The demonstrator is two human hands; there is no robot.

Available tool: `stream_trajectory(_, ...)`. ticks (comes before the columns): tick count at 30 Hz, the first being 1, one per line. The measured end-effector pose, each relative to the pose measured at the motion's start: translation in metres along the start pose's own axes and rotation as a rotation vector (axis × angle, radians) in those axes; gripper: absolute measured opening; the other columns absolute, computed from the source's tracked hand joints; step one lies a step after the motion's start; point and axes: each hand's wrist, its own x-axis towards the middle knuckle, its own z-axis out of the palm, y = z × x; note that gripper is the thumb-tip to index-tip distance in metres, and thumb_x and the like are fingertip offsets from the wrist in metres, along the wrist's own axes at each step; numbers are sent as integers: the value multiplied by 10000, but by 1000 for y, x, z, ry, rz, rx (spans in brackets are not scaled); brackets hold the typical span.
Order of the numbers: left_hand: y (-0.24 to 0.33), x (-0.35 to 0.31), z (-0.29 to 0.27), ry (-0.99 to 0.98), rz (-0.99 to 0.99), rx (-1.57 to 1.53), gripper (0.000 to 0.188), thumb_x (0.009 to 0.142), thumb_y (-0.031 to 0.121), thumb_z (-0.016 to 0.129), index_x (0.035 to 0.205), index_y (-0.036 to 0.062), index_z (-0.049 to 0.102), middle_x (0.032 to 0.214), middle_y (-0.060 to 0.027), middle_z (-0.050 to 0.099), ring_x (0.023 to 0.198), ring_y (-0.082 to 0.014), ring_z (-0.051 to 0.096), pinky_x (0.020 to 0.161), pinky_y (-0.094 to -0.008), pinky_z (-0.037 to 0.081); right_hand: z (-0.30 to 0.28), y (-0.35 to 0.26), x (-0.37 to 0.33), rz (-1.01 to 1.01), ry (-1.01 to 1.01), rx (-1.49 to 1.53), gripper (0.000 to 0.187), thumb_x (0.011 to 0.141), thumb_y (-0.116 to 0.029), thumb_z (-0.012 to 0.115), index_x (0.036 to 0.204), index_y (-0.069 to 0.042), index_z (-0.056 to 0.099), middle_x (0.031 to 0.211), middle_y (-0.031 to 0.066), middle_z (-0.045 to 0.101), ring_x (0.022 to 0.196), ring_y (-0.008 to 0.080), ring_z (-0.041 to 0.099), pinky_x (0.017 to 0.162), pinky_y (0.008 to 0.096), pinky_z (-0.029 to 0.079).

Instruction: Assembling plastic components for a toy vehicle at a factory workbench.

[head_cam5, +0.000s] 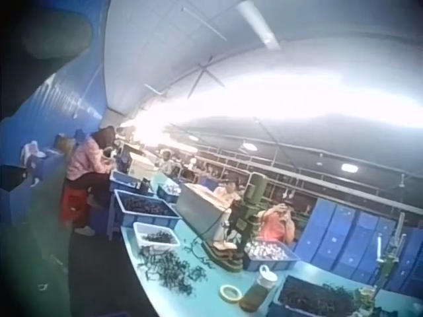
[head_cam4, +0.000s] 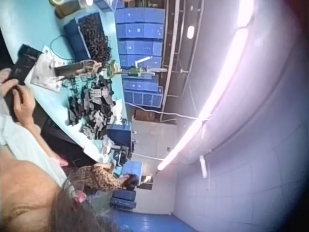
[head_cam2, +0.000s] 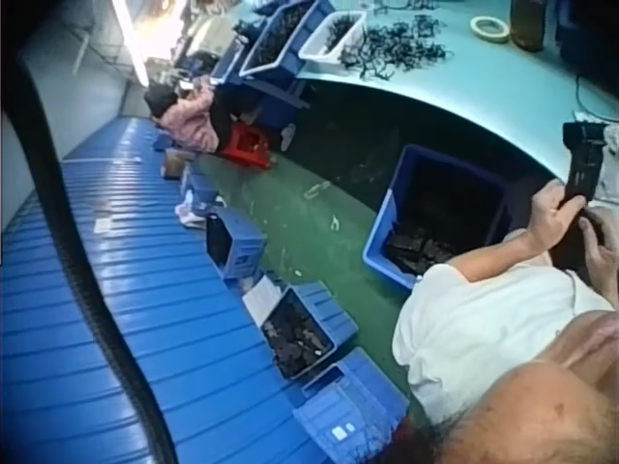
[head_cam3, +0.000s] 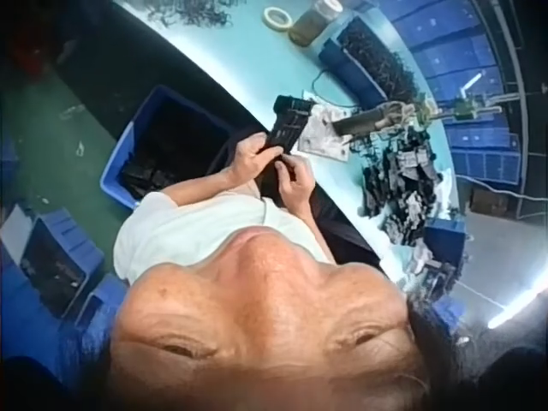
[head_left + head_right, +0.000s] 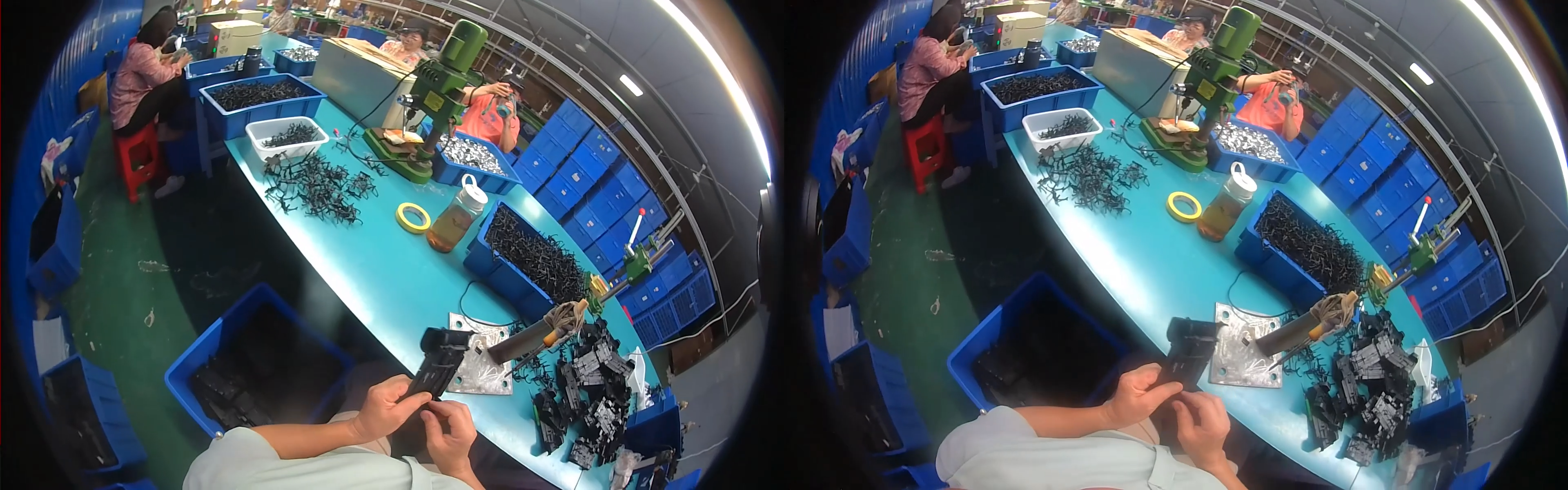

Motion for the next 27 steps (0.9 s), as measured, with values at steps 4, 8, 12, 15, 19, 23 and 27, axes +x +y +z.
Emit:
stream_trajectory(4, -3, 9, 14, -55, 259, 61, 99, 766, 25, 692, 853, 3, 649, 700, -95, 562, 611, -221, 520, 544, -309, 407, -2, -4, -6, 54, 23, -19, 227, 696, -12, 712, 903, -14, 621, 886, 128, 611, 761, 266, 590, 641, 328, 485)
stream_trajectory(8, -1, 7, 34, -84, 374, 177, 190, 744, 54, 694, 920, -5, 658, 719, -113, 582, 644, -254, 553, 571, -333, 434, -19, 7, -14, 44, -9, -60, 273, 710, -20, 681, 967, -6, 591, 950, 148, 603, 831, 298, 575, 698, 356, 480)
stream_trajectory(12, 6, -5, 46, -86, 448, 225, 253, 775, 109, 686, 960, -56, 633, 772, -142, 596, 662, -272, 546, 610, -325, 449, -34, 18, -21, -72, -58, -44, 330, 745, -75, 678, 1043, 14, 569, 1010, 161, 600, 872, 310, 582, 741, 360, 480)
stream_trajectory(15, 11, -14, 47, -170, 455, 155, 312, 835, 191, 640, 1023, -57, 624, 831, -158, 596, 716, -284, 547, 653, -332, 452, -39, 13, -25, 18, -43, 156, 349, 781, -116, 675, 1082, 20, 563, 998, 162, 594, 882, 292, 591, 757, 339, 477)
stream_trajectory(19, 17, -22, 61, -288, 446, 169, 462, 922, 345, 517, 1119, -66, 596, 916, -164, 589, 811, -284, 539, 712, -332, 451, -45, 38, -46, 116, 8, 491, 450, 852, -190, 649, 1186, 54, 471, 1074, 129, 555, 938, 205, 578, 808, 305, 467)
stream_trajectory(23, 24, -30, 80, -336, 455, 259, 483, 918, 383, 512, 1127, -45, 593, 949, -155, 568, 822, -284, 537, 712, -335, 472, -62, 41, -58, 241, 22, 757, 490, 884, -212, 615, 1240, 45, 397, 1125, 101, 532, 1028, 186, 530, 906, 303, 416)
stream_trajectory(27, 22, -32, 95, -458, 387, 300, 424, 932, 301, 480, 1159, -41, 587, 948, -145, 571, 816, -269, 514, 711, -320, 456, -78, 48, -66, 404, 36, 838, 430, 895, -209, 585, 1217, 41, 449, 1149, 105, 535, 1063, 184, 515, 924, 306, 406)
